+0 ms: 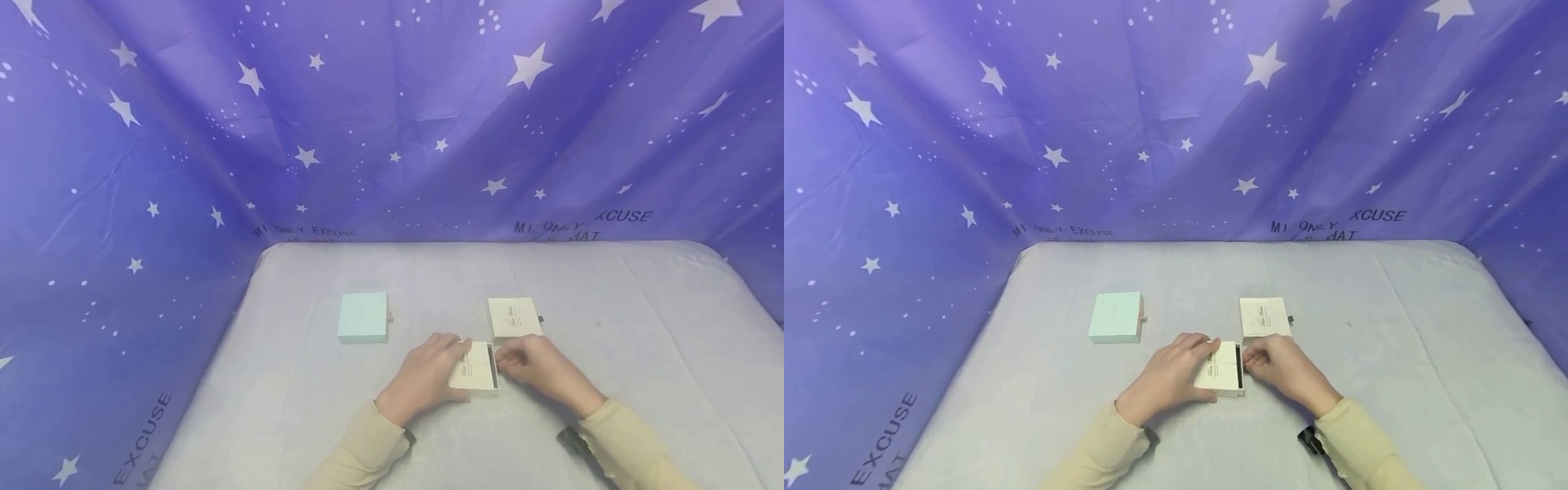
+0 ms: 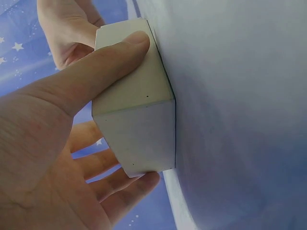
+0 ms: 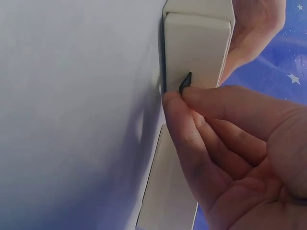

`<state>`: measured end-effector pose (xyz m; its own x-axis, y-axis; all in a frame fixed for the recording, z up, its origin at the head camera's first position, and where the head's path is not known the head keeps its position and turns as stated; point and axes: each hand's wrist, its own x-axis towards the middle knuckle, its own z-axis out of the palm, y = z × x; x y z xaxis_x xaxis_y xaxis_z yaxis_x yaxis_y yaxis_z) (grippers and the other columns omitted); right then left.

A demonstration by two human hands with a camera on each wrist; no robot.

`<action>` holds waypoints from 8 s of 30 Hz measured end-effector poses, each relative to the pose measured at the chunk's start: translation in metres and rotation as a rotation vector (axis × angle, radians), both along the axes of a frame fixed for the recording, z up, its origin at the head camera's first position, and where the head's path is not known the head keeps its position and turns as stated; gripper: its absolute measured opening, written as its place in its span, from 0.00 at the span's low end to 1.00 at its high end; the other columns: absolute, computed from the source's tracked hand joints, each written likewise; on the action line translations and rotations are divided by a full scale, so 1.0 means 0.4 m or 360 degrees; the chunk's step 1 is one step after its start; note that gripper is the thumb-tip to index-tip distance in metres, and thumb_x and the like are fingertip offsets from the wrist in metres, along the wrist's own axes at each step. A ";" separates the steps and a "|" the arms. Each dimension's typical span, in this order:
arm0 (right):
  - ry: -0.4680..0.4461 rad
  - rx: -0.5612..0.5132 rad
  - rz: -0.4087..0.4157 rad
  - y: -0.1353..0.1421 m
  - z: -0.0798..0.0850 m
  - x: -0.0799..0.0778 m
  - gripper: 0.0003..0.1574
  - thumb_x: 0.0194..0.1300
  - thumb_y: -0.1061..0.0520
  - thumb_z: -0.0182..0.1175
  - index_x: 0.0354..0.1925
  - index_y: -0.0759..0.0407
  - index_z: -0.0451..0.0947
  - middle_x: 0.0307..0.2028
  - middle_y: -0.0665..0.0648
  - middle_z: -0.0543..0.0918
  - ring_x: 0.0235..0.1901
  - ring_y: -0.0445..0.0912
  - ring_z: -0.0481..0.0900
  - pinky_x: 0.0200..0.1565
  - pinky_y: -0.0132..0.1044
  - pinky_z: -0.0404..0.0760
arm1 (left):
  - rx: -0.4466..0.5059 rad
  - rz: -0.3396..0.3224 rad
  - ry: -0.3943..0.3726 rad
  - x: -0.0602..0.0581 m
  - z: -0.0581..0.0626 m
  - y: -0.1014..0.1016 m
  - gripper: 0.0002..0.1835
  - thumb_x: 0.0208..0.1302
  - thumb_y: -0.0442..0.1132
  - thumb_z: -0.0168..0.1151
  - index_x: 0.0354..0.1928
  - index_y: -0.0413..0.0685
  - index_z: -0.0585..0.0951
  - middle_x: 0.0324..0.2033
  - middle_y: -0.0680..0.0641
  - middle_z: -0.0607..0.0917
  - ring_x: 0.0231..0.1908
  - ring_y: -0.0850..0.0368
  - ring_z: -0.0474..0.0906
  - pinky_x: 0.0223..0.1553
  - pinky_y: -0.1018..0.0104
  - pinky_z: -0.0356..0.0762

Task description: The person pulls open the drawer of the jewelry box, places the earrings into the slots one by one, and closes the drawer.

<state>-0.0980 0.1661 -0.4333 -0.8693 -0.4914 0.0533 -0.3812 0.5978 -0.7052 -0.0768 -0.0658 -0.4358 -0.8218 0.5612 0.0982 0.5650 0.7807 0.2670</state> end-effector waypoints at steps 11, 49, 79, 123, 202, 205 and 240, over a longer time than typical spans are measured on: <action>0.0067 -0.0002 -0.0004 -0.015 -0.003 0.000 0.12 0.54 0.69 0.66 0.37 0.57 0.87 0.30 0.49 0.87 0.30 0.37 0.81 0.35 0.32 0.85 | -0.0006 -0.0001 -0.0006 0.001 -0.001 0.001 0.49 0.44 0.57 0.79 0.68 0.47 0.72 0.59 0.50 0.79 0.60 0.57 0.74 0.62 0.68 0.75; 0.0261 0.0148 -0.0020 -0.049 0.021 0.057 0.40 0.47 0.51 0.78 0.56 0.67 0.79 0.60 0.69 0.76 0.57 0.66 0.76 0.59 0.62 0.75 | -0.0076 0.0011 0.0070 -0.004 0.004 0.013 0.49 0.44 0.60 0.78 0.68 0.47 0.73 0.58 0.50 0.80 0.59 0.56 0.75 0.57 0.66 0.79; 0.0232 0.0100 -0.0061 -0.125 0.021 -0.036 0.33 0.56 0.60 0.72 0.59 0.70 0.76 0.68 0.73 0.66 0.65 0.69 0.68 0.65 0.62 0.69 | 0.0023 0.0118 0.0010 -0.115 0.019 -0.044 0.47 0.48 0.54 0.78 0.70 0.45 0.70 0.64 0.45 0.76 0.66 0.50 0.69 0.64 0.58 0.74; 0.0300 -0.0049 -0.0009 -0.251 0.053 -0.089 0.38 0.58 0.59 0.71 0.62 0.71 0.69 0.60 0.69 0.74 0.60 0.60 0.74 0.66 0.54 0.72 | 0.0240 0.0281 0.0023 -0.121 0.071 -0.183 0.41 0.55 0.49 0.75 0.69 0.43 0.70 0.66 0.41 0.73 0.69 0.43 0.64 0.75 0.48 0.55; 0.0431 -0.0055 0.0011 -0.330 0.062 -0.002 0.25 0.62 0.62 0.66 0.57 0.67 0.78 0.64 0.65 0.73 0.62 0.59 0.75 0.64 0.51 0.76 | 0.0379 0.0385 0.0321 -0.078 0.065 -0.295 0.47 0.31 0.57 0.84 0.59 0.49 0.80 0.57 0.40 0.76 0.59 0.43 0.70 0.54 0.46 0.79; 0.0455 -0.0072 0.0005 -0.307 0.062 0.016 0.25 0.62 0.62 0.66 0.57 0.66 0.78 0.65 0.65 0.73 0.61 0.58 0.77 0.63 0.50 0.77 | 0.0378 0.0367 0.0350 -0.065 0.068 -0.276 0.47 0.30 0.58 0.84 0.58 0.49 0.80 0.56 0.41 0.76 0.58 0.44 0.70 0.54 0.47 0.79; 0.0487 0.0046 -0.0023 -0.144 0.041 0.150 0.26 0.59 0.59 0.70 0.56 0.63 0.80 0.64 0.63 0.75 0.60 0.56 0.77 0.60 0.49 0.78 | 0.0362 0.0278 0.0114 0.030 0.039 -0.148 0.50 0.30 0.69 0.79 0.59 0.52 0.81 0.58 0.47 0.77 0.60 0.53 0.71 0.59 0.52 0.77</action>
